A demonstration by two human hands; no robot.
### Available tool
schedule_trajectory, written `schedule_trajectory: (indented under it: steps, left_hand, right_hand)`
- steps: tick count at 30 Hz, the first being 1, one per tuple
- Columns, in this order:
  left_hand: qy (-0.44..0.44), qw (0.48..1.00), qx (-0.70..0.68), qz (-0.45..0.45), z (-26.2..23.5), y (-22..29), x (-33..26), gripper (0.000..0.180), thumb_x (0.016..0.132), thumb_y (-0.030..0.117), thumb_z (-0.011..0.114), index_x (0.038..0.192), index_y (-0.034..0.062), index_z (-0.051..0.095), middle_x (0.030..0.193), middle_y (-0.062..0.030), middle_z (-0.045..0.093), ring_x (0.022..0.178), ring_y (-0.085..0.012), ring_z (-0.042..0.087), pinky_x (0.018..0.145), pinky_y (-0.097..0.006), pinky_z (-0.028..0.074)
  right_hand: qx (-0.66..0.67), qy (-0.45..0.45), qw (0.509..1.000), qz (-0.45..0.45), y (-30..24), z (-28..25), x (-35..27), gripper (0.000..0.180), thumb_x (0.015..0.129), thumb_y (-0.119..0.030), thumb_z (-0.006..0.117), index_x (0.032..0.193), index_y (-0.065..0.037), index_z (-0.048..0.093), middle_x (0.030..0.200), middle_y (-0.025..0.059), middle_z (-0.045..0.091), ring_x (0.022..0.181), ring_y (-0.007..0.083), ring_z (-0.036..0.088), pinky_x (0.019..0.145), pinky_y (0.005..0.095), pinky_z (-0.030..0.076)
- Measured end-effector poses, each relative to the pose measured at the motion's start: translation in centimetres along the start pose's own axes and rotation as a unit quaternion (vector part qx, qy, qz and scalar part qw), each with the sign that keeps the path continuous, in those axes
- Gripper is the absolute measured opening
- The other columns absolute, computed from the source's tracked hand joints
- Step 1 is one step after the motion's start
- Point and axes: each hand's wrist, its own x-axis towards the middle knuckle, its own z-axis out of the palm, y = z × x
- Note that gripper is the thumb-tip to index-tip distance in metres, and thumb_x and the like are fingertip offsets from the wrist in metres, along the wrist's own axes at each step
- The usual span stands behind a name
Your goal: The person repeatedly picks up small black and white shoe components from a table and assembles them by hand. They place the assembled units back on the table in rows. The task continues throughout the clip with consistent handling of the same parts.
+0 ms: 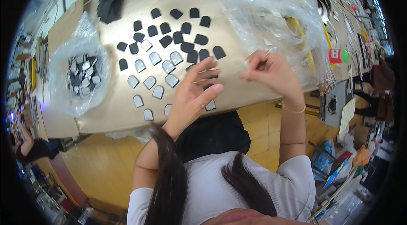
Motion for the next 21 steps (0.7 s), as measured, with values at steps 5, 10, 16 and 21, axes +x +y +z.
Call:
schedule_trajectory:
  steps: [5, 10, 16, 21]
  left_hand:
    - [0.008, 0.972, -0.189, -0.14, -0.2, -1.3, -1.0, 0.046, 0.107, 0.023, 0.054, 0.143, -0.0055, 0.048, 0.126, -0.0138, 0.064, 0.108, -0.0145, 0.065, 0.097, -0.032, 0.053]
    - [0.032, 0.978, -0.141, -0.15, -1.8, -1.4, -2.6, 0.043, 0.107, 0.026, 0.053, 0.139, -0.0044, 0.053, 0.108, -0.0114, 0.066, 0.083, -0.0141, 0.068, 0.062, -0.025, 0.058]
    - [0.045, 0.971, -0.162, -0.172, -3.1, -1.1, -3.1, 0.047, 0.108, 0.033, 0.05, 0.139, -0.0022, 0.053, 0.089, -0.0064, 0.062, 0.062, -0.0113, 0.061, 0.043, -0.021, 0.049]
    - [0.05, 0.971, -0.171, -0.163, -2.4, -1.0, -3.1, 0.052, 0.109, 0.036, 0.048, 0.142, -0.0039, 0.049, 0.087, -0.0066, 0.06, 0.062, -0.011, 0.059, 0.043, -0.021, 0.048]
  right_hand:
    - [-0.165, -0.03, 0.986, -0.009, -1.2, 6.3, 0.1, 0.025, 0.078, -0.009, 0.086, 0.078, -0.002, 0.062, 0.071, 0.0012, 0.062, 0.063, 0.0076, 0.055, 0.058, 0.0247, 0.045]
    - [-0.191, 0.018, 0.968, -0.164, -2.2, 7.6, 0.2, 0.023, 0.077, -0.007, 0.084, 0.095, -0.003, 0.072, 0.082, 0.0041, 0.062, 0.068, 0.0111, 0.054, 0.061, 0.0259, 0.046]
    - [-0.188, -0.018, 0.964, -0.185, -1.1, 8.3, 0.0, 0.023, 0.083, -0.015, 0.082, 0.099, -0.002, 0.073, 0.094, 0.0059, 0.06, 0.071, 0.0159, 0.059, 0.068, 0.0288, 0.051]
    - [-0.135, 0.005, 0.981, -0.142, 0.6, 9.5, 0.3, 0.016, 0.084, -0.011, 0.08, 0.094, -0.002, 0.071, 0.098, 0.0044, 0.06, 0.075, 0.0142, 0.061, 0.069, 0.0271, 0.05]
